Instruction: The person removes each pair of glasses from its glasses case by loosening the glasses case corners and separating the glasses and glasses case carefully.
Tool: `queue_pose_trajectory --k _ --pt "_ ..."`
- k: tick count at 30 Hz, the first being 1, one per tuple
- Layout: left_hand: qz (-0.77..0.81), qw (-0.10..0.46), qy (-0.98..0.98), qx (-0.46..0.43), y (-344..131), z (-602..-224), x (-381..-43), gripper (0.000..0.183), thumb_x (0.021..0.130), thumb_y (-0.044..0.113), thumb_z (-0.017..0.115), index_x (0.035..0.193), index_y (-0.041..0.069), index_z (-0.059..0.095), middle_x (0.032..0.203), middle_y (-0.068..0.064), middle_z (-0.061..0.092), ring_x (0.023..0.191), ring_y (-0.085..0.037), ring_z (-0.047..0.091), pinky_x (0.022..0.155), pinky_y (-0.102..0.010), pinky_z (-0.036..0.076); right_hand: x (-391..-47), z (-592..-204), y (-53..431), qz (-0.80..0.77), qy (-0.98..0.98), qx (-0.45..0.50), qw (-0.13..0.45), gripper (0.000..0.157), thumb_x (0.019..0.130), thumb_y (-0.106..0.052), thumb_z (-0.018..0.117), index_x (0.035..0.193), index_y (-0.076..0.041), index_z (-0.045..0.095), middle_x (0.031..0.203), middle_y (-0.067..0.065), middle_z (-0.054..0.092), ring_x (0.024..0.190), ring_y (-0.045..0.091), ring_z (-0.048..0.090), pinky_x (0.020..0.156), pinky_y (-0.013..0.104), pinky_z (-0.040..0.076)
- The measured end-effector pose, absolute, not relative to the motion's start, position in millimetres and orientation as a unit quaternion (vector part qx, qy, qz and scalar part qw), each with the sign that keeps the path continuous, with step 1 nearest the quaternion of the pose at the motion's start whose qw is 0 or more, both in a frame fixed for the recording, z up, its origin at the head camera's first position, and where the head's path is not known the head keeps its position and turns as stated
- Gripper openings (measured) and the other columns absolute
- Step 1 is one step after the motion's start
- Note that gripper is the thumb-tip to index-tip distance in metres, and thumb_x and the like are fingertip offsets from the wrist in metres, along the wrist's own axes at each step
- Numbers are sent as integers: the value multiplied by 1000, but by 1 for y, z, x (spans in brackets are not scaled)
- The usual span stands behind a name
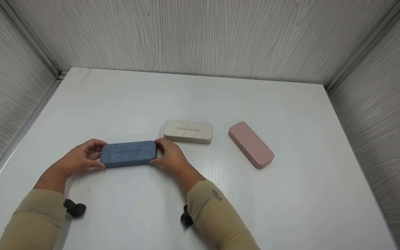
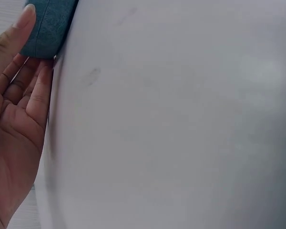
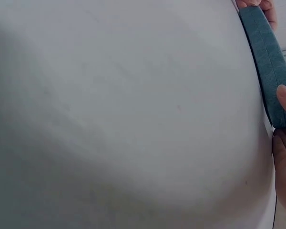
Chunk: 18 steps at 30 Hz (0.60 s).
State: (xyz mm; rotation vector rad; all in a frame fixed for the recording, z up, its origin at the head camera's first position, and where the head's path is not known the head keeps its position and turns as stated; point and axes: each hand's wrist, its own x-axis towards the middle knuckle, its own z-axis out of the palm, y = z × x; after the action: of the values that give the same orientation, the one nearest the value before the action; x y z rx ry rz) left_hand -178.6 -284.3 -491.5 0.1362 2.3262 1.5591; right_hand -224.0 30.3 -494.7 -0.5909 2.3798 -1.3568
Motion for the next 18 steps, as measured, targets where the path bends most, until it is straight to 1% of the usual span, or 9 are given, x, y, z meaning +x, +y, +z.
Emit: queue_pose_trajectory --k 7,13,18 --pt "552 164 816 57 -285 -492 -178 74 64 13 83 125 6 43 128 -12 44 123 -24 40 99 -26 39 -225 -492 30 -459 845 -212 172 65 70 -9 79 127 -7 48 122 1 53 116 9 48 97 20 39" --pt "541 168 823 54 -285 -492 -177 78 65 18 83 130 8 40 134 -12 39 128 -26 37 99 -29 39 -226 -489 31 -423 861 -227 168 71 71 -13 79 133 -9 43 128 0 51 119 10 45 100 23 36" --pt "525 170 832 53 -285 -492 -177 83 65 21 83 133 10 38 134 -8 37 128 -25 37 99 -27 39 -227 -490 32 -398 873 -234 161 75 72 -17 78 137 -13 40 133 0 47 124 12 41 104 27 32"
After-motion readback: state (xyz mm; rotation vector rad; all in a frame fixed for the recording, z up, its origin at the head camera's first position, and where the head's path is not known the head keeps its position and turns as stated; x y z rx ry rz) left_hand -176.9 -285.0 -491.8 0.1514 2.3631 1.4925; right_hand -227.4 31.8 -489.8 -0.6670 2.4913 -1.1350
